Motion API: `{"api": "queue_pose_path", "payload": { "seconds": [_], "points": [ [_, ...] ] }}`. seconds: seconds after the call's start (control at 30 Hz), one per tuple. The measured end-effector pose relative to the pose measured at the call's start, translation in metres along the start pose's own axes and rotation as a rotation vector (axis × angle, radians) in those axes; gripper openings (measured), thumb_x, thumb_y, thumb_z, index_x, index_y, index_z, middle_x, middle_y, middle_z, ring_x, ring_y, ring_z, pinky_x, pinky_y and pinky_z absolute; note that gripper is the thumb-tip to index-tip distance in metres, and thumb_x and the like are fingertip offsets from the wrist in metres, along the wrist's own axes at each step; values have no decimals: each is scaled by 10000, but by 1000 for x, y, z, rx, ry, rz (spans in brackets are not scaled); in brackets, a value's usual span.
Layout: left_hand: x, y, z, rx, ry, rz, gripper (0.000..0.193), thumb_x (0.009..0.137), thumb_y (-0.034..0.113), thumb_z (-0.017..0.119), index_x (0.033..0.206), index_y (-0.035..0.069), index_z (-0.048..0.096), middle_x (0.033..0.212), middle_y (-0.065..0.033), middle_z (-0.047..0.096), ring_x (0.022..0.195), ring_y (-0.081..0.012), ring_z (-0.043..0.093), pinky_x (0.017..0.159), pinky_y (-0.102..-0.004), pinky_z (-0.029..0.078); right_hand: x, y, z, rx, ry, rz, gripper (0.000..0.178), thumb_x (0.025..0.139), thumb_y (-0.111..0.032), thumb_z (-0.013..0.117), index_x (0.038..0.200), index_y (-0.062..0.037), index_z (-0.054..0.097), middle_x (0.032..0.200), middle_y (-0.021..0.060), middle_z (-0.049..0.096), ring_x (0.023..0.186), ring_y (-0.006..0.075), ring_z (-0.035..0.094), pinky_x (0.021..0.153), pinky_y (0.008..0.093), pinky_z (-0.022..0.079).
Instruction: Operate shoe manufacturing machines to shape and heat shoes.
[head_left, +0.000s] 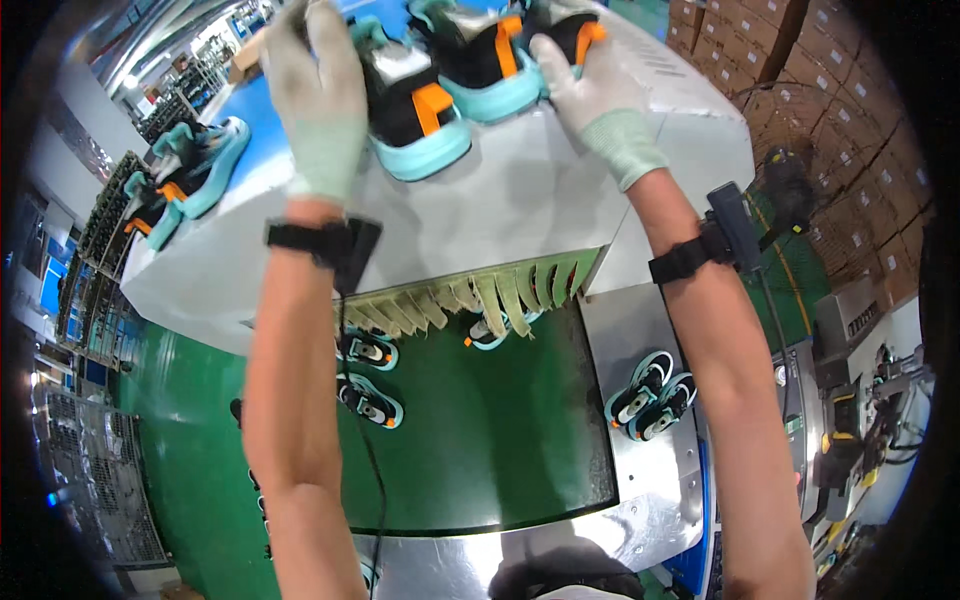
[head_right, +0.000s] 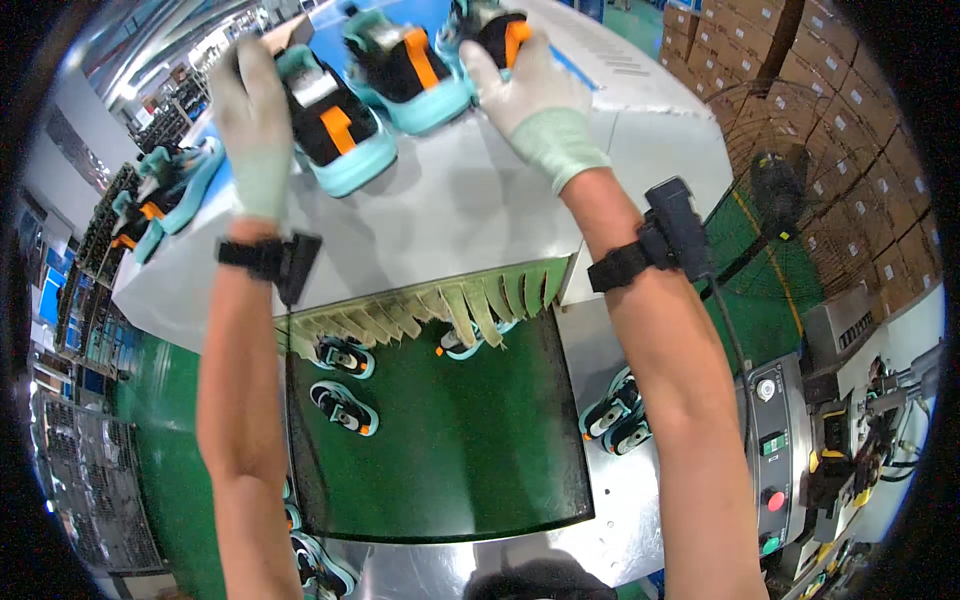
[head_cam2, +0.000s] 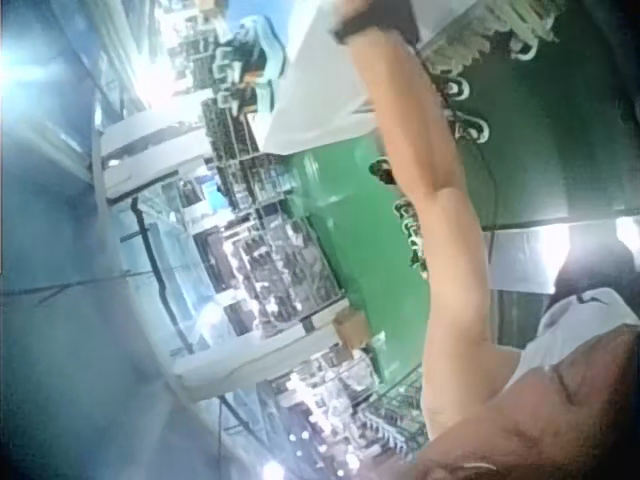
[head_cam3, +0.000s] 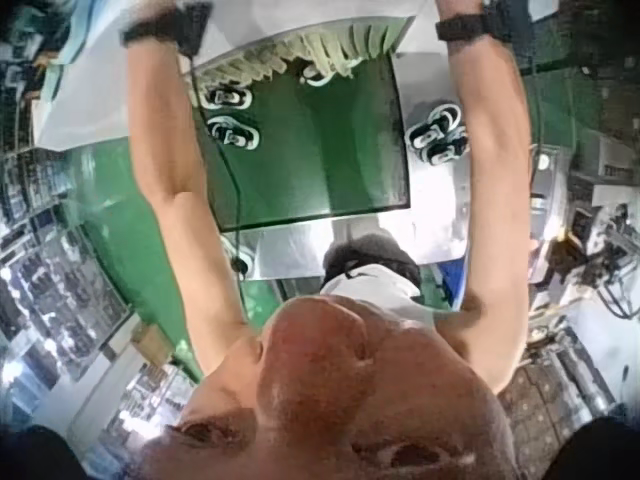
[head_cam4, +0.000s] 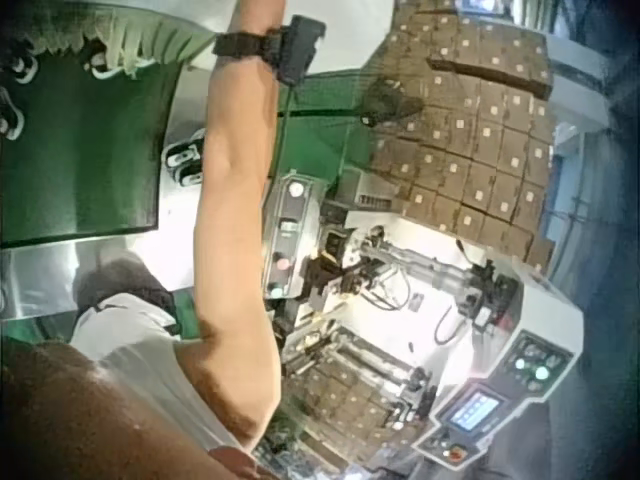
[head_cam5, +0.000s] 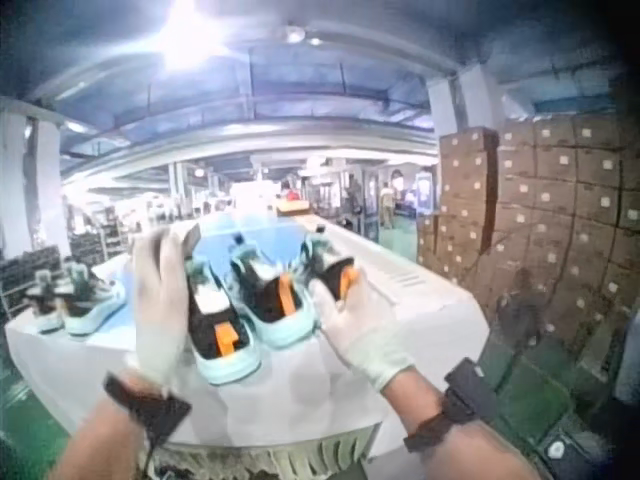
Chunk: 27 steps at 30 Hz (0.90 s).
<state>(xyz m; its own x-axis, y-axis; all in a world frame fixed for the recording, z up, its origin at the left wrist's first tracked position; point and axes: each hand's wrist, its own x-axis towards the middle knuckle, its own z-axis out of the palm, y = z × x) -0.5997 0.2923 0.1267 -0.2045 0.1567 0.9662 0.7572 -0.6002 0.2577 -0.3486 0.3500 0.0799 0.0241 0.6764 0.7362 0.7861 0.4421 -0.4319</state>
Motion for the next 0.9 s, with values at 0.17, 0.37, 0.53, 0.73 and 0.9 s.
{"api": "queue_pose_path", "payload": {
  "seconds": [0.17, 0.37, 0.53, 0.73, 0.9],
  "points": [
    [-83, 60, -21, 92, -160, -121, 764, 927, 259, 684, 1457, -106, 272, 1436, -326, 351, 1318, -460, 409, 1121, -489, 352, 10, -13, -15, 64, -242, 89, 860, 929, -659, 476, 1424, 39, 385, 1194, 321, 614, 1124, 458, 598, 960, 510, 466],
    [-100, 68, 1, 261, -213, -283, 937, 913, 321, 701, 1502, -132, 129, 1527, -362, 243, 1419, -492, 287, 1181, -484, 277, -132, -42, -109, 557, -74, -144, 659, 991, -148, 548, 1511, 106, 232, 1523, 328, 343, 1446, 412, 334, 1189, 423, 266],
    [-84, 80, 18, 512, -483, -345, 973, 936, 454, 623, 1509, -148, 118, 1570, -327, 227, 1453, -436, 283, 1188, -508, 249, -380, -38, -195, 527, -441, 350, 615, 970, -197, 591, 1463, 95, 367, 1481, 289, 443, 1409, 365, 421, 1162, 402, 326],
    [-129, 109, -109, 193, -634, -203, 560, 989, 227, 572, 1427, -80, 407, 1426, -302, 472, 1352, -425, 436, 1121, -430, 377, -519, -3, -289, 460, -699, 603, 643, 950, -343, 621, 1442, 26, 436, 1395, 268, 543, 1313, 389, 520, 1085, 419, 414],
    [-325, 182, -302, 240, -1033, -525, 458, 985, 208, 584, 1345, -68, 522, 1347, -289, 560, 1280, -401, 526, 1101, -421, 412, -550, 24, -340, 432, -727, 638, 576, 950, -298, 641, 1400, 26, 485, 1321, 272, 594, 1224, 383, 593, 1038, 407, 465]
  ]
}}
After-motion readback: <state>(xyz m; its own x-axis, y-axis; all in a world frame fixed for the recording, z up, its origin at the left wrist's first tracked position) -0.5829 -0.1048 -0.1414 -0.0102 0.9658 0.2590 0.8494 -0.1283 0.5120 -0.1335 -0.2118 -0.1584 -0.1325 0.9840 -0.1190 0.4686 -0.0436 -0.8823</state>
